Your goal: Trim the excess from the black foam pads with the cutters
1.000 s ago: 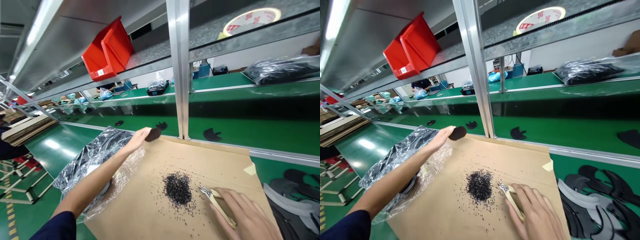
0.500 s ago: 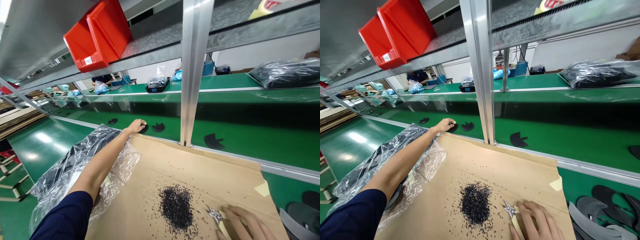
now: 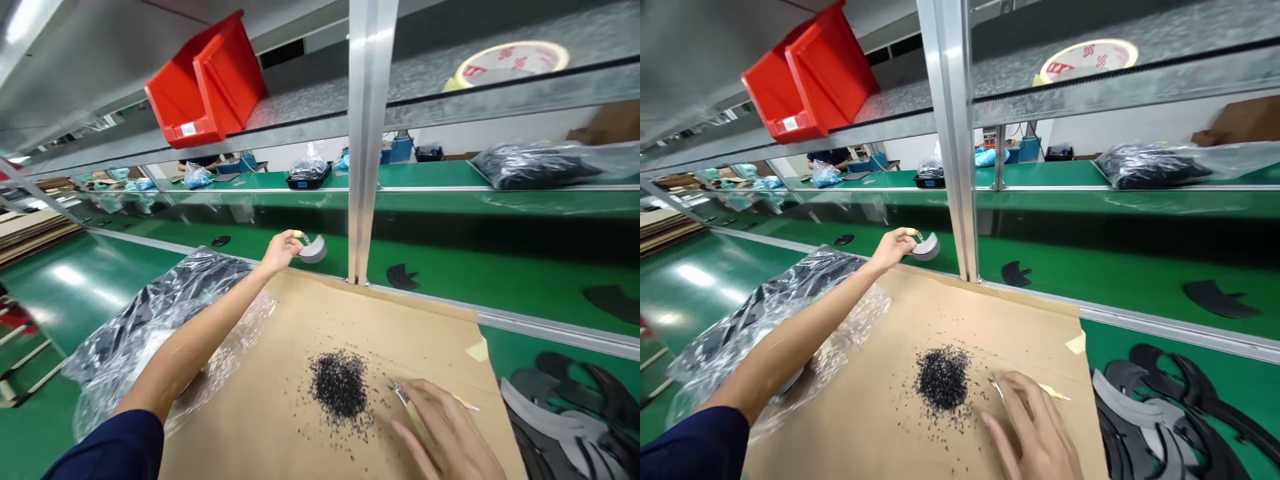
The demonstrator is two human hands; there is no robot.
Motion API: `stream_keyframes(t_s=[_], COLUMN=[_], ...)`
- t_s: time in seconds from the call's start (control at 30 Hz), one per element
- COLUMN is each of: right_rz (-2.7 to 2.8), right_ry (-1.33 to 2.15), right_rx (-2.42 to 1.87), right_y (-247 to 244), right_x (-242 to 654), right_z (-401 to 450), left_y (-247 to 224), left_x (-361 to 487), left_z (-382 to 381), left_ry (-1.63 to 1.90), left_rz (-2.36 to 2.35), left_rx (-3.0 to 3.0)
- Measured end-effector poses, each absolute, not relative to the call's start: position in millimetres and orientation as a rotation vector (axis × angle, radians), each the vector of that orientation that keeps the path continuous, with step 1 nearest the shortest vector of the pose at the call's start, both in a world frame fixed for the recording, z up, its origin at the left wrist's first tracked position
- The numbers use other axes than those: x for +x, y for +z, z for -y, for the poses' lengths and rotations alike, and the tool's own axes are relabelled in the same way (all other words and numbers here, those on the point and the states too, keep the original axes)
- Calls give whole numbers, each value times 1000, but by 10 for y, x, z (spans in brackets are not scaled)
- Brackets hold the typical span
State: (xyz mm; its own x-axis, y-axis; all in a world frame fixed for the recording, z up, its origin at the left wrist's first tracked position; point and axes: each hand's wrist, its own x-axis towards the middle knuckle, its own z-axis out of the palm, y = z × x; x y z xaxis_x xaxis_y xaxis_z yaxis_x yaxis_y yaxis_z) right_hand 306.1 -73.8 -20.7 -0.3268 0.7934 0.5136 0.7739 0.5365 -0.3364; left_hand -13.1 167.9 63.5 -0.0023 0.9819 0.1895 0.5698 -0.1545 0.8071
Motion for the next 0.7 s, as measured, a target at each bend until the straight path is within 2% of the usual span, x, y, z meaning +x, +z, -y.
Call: stream_keyframes(t_s=[0.1, 0.2, 0.3, 0.4, 0.53, 0.7], right_rz=[1999, 1899, 1900, 1873, 1858, 1830], right_ry=[290, 635, 771, 717, 619, 584], right_rx=[-1200, -1078, -952, -993, -1083, -1115], right_y=[-228, -232, -196, -160, -135, -123], right_x=[2924, 2766, 2665, 2636, 2617, 2582], right_z=[766, 750, 737, 740, 762, 786], left_y=[681, 515, 318, 236, 331, 515], left_x=[44, 303, 378, 75, -795, -1772], left_z=[-819, 19, 478, 458, 77, -198], left_ry=[1063, 1055, 952, 677, 319, -39], left_rz=[-1408, -862, -767, -1212, -1963, -2444], left_rx=[1862, 2085, 2189, 2293, 2278, 2146])
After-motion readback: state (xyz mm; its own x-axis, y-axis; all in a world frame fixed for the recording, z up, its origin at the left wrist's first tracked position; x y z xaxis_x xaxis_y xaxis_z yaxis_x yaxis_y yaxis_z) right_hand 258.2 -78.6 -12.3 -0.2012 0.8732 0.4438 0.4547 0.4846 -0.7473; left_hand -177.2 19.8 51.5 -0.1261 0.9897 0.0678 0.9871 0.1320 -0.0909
